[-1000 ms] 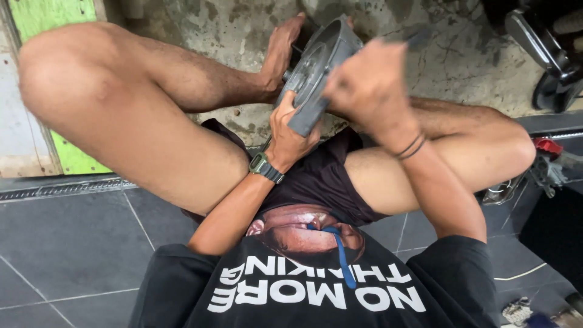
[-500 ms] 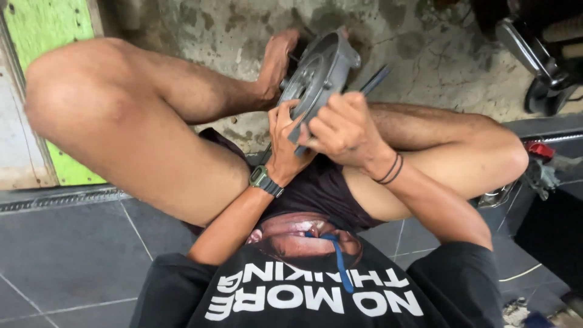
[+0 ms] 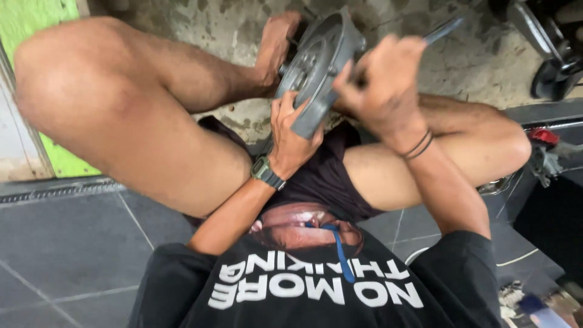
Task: Cleaning and preparing the mating surface of a motorcycle engine casing using a manual scraper and a power grinder.
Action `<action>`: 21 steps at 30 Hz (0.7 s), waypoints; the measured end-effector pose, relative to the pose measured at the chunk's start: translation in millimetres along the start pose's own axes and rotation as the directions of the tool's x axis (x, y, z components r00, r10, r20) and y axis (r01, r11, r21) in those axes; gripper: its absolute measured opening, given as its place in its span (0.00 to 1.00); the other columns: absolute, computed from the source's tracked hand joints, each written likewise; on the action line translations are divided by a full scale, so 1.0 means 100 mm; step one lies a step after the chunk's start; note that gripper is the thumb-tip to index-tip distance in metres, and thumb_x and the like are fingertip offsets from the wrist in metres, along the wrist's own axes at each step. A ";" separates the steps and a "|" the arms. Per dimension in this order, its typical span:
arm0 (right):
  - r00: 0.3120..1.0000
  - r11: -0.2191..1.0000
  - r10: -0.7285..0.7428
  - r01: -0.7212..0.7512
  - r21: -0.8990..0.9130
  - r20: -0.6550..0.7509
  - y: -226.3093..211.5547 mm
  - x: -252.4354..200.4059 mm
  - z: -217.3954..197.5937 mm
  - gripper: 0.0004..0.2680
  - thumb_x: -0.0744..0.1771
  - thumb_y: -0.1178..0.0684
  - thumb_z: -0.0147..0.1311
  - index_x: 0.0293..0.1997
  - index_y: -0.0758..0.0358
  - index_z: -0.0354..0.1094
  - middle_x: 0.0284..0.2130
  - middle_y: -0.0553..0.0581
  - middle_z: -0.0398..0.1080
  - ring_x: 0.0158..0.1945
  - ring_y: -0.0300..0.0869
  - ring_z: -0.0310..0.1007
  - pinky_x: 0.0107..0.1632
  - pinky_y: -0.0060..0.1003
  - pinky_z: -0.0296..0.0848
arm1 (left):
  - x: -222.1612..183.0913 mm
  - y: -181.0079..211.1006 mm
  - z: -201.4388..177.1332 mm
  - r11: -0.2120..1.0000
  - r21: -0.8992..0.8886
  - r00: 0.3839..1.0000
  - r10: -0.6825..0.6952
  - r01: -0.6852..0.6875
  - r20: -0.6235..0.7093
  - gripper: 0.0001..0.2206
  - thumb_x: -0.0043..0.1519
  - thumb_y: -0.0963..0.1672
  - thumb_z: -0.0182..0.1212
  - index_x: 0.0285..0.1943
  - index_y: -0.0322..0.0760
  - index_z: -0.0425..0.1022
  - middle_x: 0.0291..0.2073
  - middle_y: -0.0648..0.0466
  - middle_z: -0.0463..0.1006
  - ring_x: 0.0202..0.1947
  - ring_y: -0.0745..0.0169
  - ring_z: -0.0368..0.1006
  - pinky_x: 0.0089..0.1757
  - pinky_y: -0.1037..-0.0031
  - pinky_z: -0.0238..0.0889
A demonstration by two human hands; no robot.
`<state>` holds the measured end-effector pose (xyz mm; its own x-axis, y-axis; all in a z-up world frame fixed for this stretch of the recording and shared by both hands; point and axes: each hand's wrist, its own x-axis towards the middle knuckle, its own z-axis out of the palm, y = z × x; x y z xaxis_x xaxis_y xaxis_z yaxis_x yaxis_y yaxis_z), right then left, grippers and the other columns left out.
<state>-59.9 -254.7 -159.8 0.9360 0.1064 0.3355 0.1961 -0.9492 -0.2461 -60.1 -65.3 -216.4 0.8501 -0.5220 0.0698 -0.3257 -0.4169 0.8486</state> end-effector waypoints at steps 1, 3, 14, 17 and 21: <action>1.000 1.000 -0.013 0.012 -0.014 -0.013 -0.12 0.02 -0.01 0.11 0.64 0.63 0.66 0.31 0.65 0.60 0.29 0.63 0.59 0.35 0.54 0.55 0.50 0.52 0.61 | 0.01 -0.03 0.01 1.000 -0.002 1.000 0.017 -0.017 -0.015 0.16 0.52 0.38 0.66 0.50 0.32 0.78 0.42 0.39 0.75 0.41 0.43 0.65 0.47 0.60 0.59; 0.979 0.973 -0.195 0.186 0.136 0.053 -0.43 -0.01 -0.02 0.11 0.65 0.59 0.67 0.29 0.57 0.63 0.25 0.50 0.64 0.30 0.43 0.59 0.45 0.38 0.58 | -0.09 -0.08 -0.01 0.996 -0.084 0.999 -0.007 0.011 0.048 0.13 0.52 0.40 0.65 0.45 0.30 0.76 0.44 0.38 0.71 0.39 0.41 0.63 0.46 0.58 0.56; 0.975 0.980 -0.183 0.190 0.054 -0.124 -0.07 -0.04 0.27 0.11 0.66 0.58 0.58 0.24 0.57 0.58 0.21 0.54 0.57 0.27 0.52 0.61 0.44 0.48 0.64 | -0.03 -0.02 0.06 0.992 -0.037 0.992 -0.124 0.123 -0.020 0.07 0.54 0.43 0.66 0.36 0.39 0.72 0.44 0.48 0.68 0.38 0.35 0.68 0.43 0.53 0.66; 0.987 0.992 -0.103 0.094 -0.083 -0.124 0.16 -0.10 0.32 0.11 0.64 0.60 0.64 0.25 0.60 0.60 0.25 0.60 0.59 0.32 0.59 0.65 0.51 0.55 0.65 | -0.02 0.03 0.02 0.991 -0.070 0.993 -0.115 0.115 -0.008 0.06 0.55 0.42 0.64 0.38 0.39 0.72 0.44 0.48 0.67 0.37 0.34 0.67 0.43 0.53 0.65; 0.966 0.948 -0.232 0.252 0.194 -0.117 -0.40 -0.04 0.22 0.12 0.66 0.59 0.54 0.23 0.56 0.55 0.19 0.50 0.56 0.24 0.47 0.59 0.38 0.44 0.62 | -0.04 0.05 0.01 0.989 -0.060 0.991 -0.134 0.134 -0.007 0.06 0.56 0.42 0.62 0.35 0.36 0.70 0.43 0.46 0.68 0.36 0.33 0.67 0.43 0.52 0.67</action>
<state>-64.8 -210.4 -171.3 0.8241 0.2886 0.4873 0.4782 -0.8157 -0.3255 -65.5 -65.6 -212.9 0.8889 -0.4562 -0.0412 -0.1837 -0.4375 0.8803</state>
